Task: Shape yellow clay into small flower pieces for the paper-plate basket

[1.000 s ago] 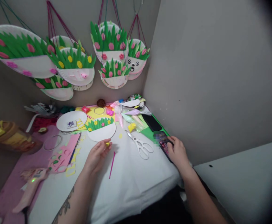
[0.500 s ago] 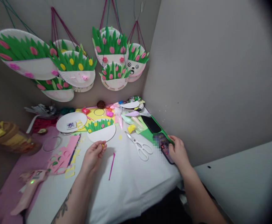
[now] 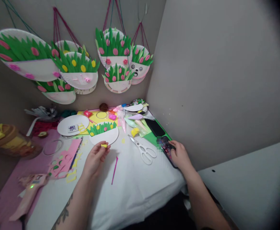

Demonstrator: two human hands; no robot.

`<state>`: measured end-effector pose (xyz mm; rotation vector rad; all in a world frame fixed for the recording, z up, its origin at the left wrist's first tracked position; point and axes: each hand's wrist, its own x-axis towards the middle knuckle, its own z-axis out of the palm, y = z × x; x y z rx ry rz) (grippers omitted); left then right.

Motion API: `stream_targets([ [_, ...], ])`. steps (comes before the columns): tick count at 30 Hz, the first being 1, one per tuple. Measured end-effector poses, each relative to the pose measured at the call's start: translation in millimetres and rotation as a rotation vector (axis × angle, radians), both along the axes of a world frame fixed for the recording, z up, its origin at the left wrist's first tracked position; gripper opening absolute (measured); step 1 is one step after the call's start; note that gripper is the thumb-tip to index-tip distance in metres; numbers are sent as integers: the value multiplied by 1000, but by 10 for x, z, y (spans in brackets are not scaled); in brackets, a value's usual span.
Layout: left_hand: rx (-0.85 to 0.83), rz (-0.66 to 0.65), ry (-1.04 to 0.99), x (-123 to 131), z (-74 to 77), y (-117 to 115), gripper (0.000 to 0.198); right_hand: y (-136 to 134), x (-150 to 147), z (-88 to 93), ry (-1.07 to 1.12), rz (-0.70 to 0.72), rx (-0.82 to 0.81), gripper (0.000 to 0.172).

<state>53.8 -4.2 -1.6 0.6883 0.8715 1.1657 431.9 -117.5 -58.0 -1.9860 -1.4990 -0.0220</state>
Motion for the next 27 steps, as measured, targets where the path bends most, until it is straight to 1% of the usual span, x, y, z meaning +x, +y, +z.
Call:
stream_targets([
  [2, -8, 1, -2, -1, 0, 1, 32, 9, 0, -20, -1, 22, -13, 44],
  [6, -16, 19, 17, 6, 5, 2, 39, 8, 2, -17, 2, 28, -10, 44],
  [10, 6, 16, 27, 14, 16, -2, 38, 5, 16, -3, 4, 8, 13, 48],
  [14, -21, -1, -1, 12, 16, -1, 37, 18, 26, -31, 13, 46, -7, 44],
  [19, -36, 18, -8, 3, 12, 9, 37, 1, 29, -26, 22, 3, 34, 49],
  [27, -52, 25, 14, 1, -6, 13, 35, -4, 12, -32, 42, -19, 34, 49],
])
